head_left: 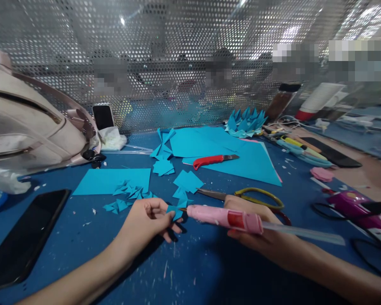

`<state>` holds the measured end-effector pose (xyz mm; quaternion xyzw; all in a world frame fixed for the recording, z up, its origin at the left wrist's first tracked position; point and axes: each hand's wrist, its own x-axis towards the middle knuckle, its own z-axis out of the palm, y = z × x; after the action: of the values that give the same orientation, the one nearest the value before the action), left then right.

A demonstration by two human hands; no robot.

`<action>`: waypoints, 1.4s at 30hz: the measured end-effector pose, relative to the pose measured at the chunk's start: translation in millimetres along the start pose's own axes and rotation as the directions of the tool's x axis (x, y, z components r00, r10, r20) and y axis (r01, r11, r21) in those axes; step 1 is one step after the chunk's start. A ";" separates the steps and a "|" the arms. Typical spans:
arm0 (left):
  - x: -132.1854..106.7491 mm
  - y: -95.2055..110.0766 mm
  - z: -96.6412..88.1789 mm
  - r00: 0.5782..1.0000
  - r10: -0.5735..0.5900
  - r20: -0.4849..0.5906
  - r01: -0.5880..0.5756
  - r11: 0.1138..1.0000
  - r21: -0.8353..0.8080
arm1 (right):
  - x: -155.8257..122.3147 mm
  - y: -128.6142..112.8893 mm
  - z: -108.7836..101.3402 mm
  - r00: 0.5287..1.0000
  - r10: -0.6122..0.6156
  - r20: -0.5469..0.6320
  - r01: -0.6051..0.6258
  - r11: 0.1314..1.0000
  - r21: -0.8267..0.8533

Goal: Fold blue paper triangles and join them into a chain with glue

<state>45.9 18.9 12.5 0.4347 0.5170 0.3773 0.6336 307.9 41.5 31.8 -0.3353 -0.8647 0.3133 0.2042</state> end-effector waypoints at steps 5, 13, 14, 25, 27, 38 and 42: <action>-1.1 -0.3 0.0 1.000 0.005 -0.004 -0.005 1.000 -0.001 | -1.9 2.6 0.0 0.999 -0.004 -0.033 0.003 1.000 -0.029; -2.1 -1.2 -0.4 1.000 0.001 0.001 -0.001 1.000 -0.013 | -0.5 2.9 -0.2 0.998 -0.043 -0.037 0.040 0.995 -0.089; -2.3 -1.2 -0.5 1.000 0.002 0.001 -0.002 1.000 -0.015 | -0.5 2.8 -0.3 0.998 -0.052 -0.044 0.048 0.994 -0.100; -1.5 -3.1 -0.8 1.000 0.003 0.000 -0.003 1.000 -0.031 | -3.0 4.6 0.2 0.999 -0.019 -0.034 0.014 0.991 -0.136; -1.7 -2.9 -0.8 1.000 0.006 -0.003 -0.006 0.999 -0.036 | -2.9 4.1 -0.3 0.999 -0.016 -0.038 0.010 0.990 -0.139; 1.6 -8.0 -1.1 1.000 0.030 -0.003 -0.031 0.998 -0.061 | -2.0 1.3 -1.8 0.997 -0.041 -0.063 0.029 0.983 -0.181; 1.1 -10.1 -1.0 0.999 0.038 -0.002 -0.038 0.997 -0.066 | -1.8 2.1 -0.9 0.999 -0.027 -0.042 0.018 0.981 -0.192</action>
<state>45.4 16.7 2.5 0.4231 0.4959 0.4064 0.6402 310.6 41.8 30.8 -0.3506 -0.8898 0.2187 0.1935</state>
